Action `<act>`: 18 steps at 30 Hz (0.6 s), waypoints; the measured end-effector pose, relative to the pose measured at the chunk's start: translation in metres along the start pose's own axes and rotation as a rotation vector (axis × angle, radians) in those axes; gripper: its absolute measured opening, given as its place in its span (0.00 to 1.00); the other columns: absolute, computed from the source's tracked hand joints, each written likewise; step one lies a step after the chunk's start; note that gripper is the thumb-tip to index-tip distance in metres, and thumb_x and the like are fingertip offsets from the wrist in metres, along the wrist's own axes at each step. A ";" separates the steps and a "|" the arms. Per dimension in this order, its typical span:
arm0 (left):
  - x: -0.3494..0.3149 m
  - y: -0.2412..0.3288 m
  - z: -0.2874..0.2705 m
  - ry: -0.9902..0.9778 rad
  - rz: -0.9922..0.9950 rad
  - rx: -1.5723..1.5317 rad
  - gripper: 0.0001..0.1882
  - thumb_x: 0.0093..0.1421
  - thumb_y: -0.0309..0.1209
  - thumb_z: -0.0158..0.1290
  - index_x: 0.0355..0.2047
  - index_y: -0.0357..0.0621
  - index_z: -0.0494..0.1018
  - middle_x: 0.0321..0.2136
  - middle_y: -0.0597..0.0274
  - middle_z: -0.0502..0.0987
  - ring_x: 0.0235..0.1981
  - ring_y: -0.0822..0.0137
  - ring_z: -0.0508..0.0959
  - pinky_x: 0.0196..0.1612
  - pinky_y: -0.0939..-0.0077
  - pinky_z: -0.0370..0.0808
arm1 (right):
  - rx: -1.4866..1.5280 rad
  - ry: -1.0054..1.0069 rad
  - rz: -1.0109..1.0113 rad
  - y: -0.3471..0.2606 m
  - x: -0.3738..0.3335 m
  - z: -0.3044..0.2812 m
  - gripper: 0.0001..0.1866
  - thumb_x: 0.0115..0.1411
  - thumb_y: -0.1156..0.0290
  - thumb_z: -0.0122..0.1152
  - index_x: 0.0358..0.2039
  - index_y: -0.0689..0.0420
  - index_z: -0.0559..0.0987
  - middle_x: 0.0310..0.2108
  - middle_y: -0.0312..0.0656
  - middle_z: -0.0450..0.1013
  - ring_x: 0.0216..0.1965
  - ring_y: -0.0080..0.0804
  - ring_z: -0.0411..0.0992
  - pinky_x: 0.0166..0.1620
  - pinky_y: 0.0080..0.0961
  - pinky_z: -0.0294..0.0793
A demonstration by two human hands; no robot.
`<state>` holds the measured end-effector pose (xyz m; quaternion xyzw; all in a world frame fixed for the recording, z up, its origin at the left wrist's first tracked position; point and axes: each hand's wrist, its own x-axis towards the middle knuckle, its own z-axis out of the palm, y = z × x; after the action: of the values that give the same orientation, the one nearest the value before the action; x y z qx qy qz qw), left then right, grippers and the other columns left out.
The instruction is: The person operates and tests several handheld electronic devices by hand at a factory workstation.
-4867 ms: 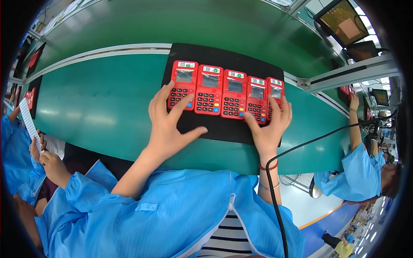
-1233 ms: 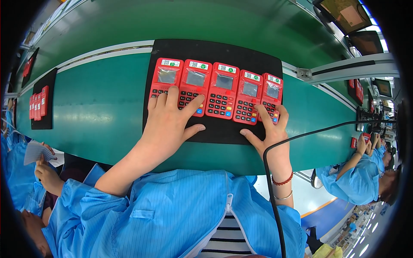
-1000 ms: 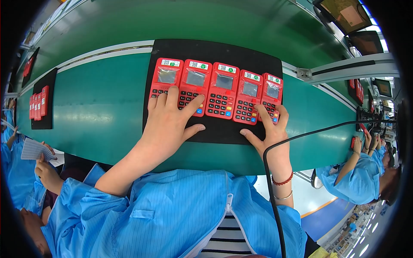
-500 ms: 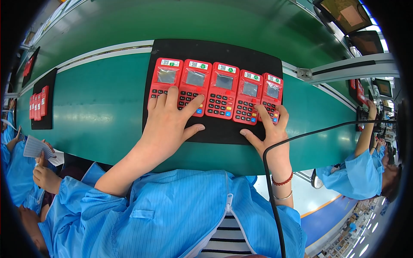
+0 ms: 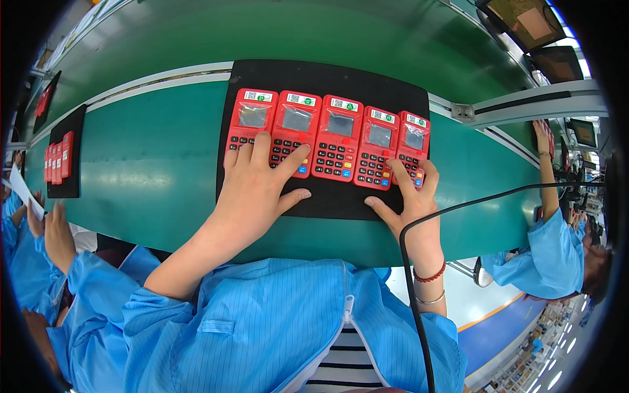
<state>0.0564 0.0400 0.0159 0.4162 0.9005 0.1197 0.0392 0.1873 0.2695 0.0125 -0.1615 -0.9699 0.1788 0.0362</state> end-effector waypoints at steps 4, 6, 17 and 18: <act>0.000 0.000 0.000 -0.005 -0.002 -0.003 0.31 0.55 0.44 0.62 0.59 0.56 0.68 0.50 0.40 0.64 0.49 0.45 0.69 0.52 0.54 0.65 | 0.021 -0.016 0.034 -0.001 0.000 0.000 0.36 0.48 0.56 0.75 0.57 0.47 0.71 0.60 0.59 0.53 0.46 0.57 0.74 0.43 0.40 0.81; 0.000 0.000 -0.001 -0.008 -0.003 -0.003 0.31 0.55 0.44 0.62 0.59 0.56 0.68 0.50 0.40 0.64 0.49 0.45 0.69 0.52 0.54 0.65 | 0.007 -0.011 0.017 -0.001 0.000 -0.001 0.35 0.49 0.55 0.74 0.57 0.48 0.72 0.60 0.61 0.53 0.45 0.56 0.76 0.42 0.38 0.82; 0.000 0.000 -0.002 -0.013 -0.005 0.003 0.31 0.55 0.44 0.62 0.59 0.56 0.68 0.50 0.41 0.64 0.50 0.44 0.69 0.53 0.53 0.65 | -0.005 -0.007 0.005 0.000 0.000 -0.001 0.35 0.49 0.56 0.74 0.56 0.49 0.72 0.59 0.59 0.53 0.44 0.55 0.76 0.42 0.37 0.82; 0.000 0.000 -0.002 -0.017 -0.006 0.001 0.31 0.55 0.44 0.62 0.59 0.56 0.68 0.50 0.41 0.64 0.50 0.45 0.69 0.53 0.53 0.65 | -0.005 -0.007 0.005 0.000 0.000 -0.001 0.35 0.49 0.56 0.74 0.56 0.49 0.72 0.59 0.59 0.53 0.44 0.55 0.76 0.42 0.37 0.82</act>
<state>0.0557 0.0399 0.0175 0.4143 0.9015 0.1158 0.0469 0.1873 0.2697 0.0131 -0.1633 -0.9701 0.1769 0.0319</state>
